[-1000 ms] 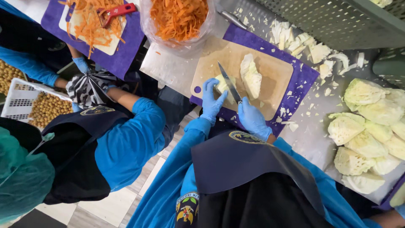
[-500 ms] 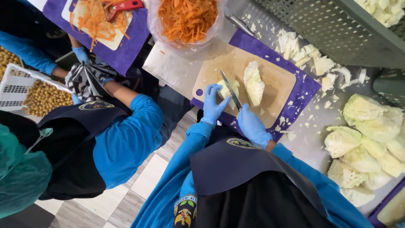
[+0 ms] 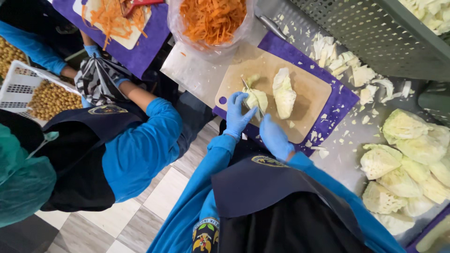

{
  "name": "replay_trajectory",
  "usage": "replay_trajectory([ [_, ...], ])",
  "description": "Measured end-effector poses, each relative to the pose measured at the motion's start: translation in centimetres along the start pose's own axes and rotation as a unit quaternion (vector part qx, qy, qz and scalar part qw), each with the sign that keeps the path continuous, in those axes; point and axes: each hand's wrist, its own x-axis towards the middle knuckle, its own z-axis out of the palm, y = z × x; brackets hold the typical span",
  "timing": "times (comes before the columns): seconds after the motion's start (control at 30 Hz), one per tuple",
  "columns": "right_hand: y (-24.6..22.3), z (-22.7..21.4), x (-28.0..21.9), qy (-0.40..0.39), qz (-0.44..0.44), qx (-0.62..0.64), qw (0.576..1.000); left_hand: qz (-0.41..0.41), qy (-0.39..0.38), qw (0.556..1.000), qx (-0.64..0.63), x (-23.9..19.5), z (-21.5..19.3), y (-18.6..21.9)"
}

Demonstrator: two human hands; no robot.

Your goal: The person chops cabbage into small pieces using a knife on a cutting board. The chopped cabbage is then transferred into a basket. A coworker shreds carrots nearby.

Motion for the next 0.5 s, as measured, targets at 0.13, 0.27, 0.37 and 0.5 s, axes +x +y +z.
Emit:
replay_trajectory([
  [0.13,1.7,2.5,-0.2,0.007,-0.092,-0.098,0.991,0.014,-0.006,1.000,-0.002,-0.3,-0.1,0.2],
  [0.27,1.8,2.2,1.0,0.008,-0.005,0.015,1.000,0.041,-0.027,0.999,0.003,1.0,-1.5,0.8],
  [0.37,2.1,0.1,-0.6,0.004,-0.008,0.020,1.000,0.064,-0.083,0.994,-0.020,0.8,-3.8,0.8],
  [0.5,1.1,-1.5,-0.9,0.002,0.013,-0.005,1.000,0.060,-0.182,0.981,0.021,0.4,-8.0,-0.3],
])
